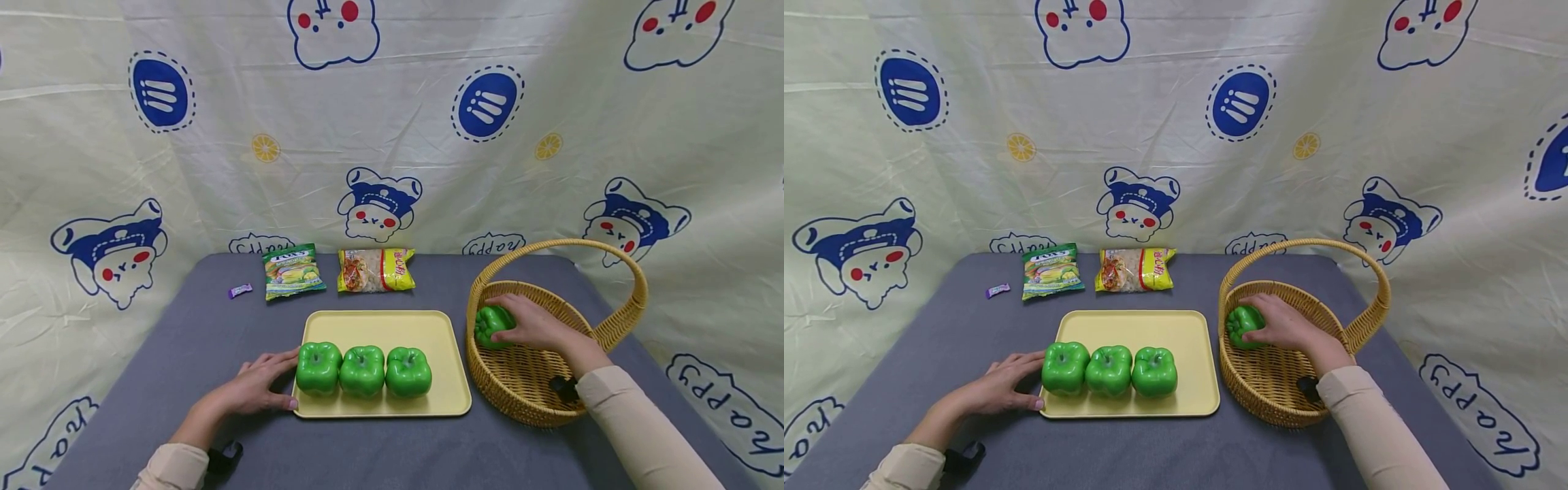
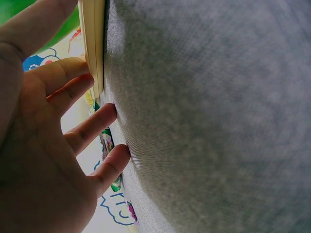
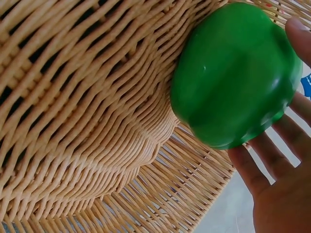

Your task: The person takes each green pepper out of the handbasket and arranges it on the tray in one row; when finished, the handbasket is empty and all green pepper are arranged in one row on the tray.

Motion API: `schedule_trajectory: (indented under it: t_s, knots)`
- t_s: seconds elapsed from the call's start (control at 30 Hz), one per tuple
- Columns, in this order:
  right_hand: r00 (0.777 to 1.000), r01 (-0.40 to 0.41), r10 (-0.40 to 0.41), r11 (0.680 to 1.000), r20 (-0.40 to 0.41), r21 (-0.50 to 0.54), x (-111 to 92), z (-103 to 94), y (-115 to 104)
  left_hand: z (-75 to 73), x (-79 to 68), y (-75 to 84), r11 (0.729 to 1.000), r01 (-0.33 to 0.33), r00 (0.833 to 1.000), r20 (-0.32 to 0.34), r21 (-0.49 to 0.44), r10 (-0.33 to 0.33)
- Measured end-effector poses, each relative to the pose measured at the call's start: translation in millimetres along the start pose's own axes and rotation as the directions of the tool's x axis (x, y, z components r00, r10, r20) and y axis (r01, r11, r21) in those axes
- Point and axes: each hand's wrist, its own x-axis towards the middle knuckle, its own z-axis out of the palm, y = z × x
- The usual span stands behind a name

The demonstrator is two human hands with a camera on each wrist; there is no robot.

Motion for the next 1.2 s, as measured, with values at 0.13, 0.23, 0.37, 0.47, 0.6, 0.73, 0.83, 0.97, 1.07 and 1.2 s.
schedule_trajectory:
  t_s: [0.13,0.23,0.37,0.47,0.6,0.73,0.83,0.97,1.07,1.2]
  knots:
    - [1.0,-0.007,0.007,1.0,0.017,-0.019,0.7,0.9,0.4,-0.3,-0.1,0.3,1.0,-0.001,1.0,-0.003,-0.001,0.001]
    - [1.0,-0.007,0.008,1.0,0.031,-0.031,1.0,1.1,1.4,-0.2,-0.1,0.5,1.0,0.004,1.0,0.0,-0.004,-0.004]
    - [1.0,0.001,0.0,0.999,0.028,-0.033,-0.3,0.6,2.8,0.1,0.1,0.5,1.0,0.008,1.0,0.005,-0.004,-0.008]
    - [1.0,-0.001,0.002,0.999,0.02,-0.033,-2.0,-0.3,3.4,0.2,0.1,0.4,1.0,0.005,1.0,0.004,-0.001,-0.005]
    - [1.0,-0.015,0.015,0.999,0.022,-0.036,-3.8,-1.7,4.3,-0.2,0.2,0.2,1.0,0.002,1.0,0.007,-0.001,-0.002]
    - [0.999,-0.038,0.039,0.999,0.038,-0.031,-6.5,-4.6,4.9,-0.7,0.7,0.2,1.0,0.008,1.0,0.013,-0.007,-0.008]
    - [0.997,-0.053,0.054,0.998,0.045,-0.021,-8.9,-7.3,5.5,-0.9,0.6,0.5,1.0,0.011,1.0,0.019,-0.01,-0.011]
    - [0.997,-0.068,0.069,0.998,0.045,-0.015,-11.0,-10.0,7.7,-1.0,0.4,0.9,1.0,0.015,1.0,0.023,-0.016,-0.015]
    - [0.996,-0.074,0.075,0.997,0.047,-0.016,-12.0,-10.9,9.4,-0.9,0.4,0.5,1.0,0.015,1.0,0.021,-0.018,-0.014]
    - [0.996,-0.072,0.073,0.997,0.049,-0.025,-13.6,-12.2,10.5,-0.3,0.3,-0.4,1.0,0.009,1.0,0.013,-0.014,-0.009]
